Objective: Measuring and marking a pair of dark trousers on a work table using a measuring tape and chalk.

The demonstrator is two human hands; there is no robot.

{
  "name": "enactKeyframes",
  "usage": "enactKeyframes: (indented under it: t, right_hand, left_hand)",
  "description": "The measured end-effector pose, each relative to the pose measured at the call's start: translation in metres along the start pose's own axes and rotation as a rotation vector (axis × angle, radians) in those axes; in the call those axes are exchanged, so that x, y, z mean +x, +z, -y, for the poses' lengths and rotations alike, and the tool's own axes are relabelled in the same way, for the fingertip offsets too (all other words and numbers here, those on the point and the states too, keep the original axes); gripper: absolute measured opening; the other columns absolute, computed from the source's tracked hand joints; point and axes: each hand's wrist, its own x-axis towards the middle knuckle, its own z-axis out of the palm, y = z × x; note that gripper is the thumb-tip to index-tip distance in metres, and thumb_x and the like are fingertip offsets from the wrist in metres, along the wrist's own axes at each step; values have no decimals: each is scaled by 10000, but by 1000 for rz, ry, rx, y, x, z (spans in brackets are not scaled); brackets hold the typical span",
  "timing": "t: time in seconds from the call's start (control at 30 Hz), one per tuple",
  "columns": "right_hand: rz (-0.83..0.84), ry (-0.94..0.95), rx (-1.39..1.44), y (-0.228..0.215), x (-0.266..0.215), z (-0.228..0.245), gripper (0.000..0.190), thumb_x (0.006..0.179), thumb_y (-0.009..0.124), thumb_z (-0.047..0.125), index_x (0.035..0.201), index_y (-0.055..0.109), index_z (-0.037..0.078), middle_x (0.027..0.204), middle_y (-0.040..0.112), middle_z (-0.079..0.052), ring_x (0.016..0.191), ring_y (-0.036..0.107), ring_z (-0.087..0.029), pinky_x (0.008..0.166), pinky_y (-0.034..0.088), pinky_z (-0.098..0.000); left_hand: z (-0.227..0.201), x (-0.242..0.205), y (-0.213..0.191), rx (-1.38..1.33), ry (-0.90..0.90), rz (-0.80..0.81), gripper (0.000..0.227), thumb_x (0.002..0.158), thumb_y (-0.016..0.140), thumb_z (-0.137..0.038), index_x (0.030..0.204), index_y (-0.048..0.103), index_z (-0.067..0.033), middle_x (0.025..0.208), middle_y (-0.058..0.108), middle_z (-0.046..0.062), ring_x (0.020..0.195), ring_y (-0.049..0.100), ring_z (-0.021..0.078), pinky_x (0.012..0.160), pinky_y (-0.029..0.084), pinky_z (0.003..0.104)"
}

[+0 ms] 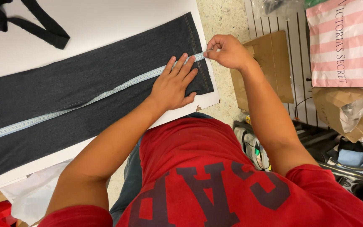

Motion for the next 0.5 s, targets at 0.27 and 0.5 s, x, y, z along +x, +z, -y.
enactKeyframes:
  t: [0.27,0.5]
  right_hand:
    - [-6,-18,-38,-2,2,-3,151,965,788,272,883,687,195,751,570,90,679,475,-60,651,407,-256]
    - [-5,-23,-37,-2,1,-1,147,970,785,263,893,681,195,738,558,91,667,468,-63,646,407,-259]
  left_hand:
    - [1,0,2,2,3,4,701,951,590,-540,1468,605,-67,1667,326,197,1563,230,374,1288,162,532]
    - [2,1,2,0,1,28,705,962,564,-560,1470,601,-72,1664,339,192,1561,228,374,1279,153,554]
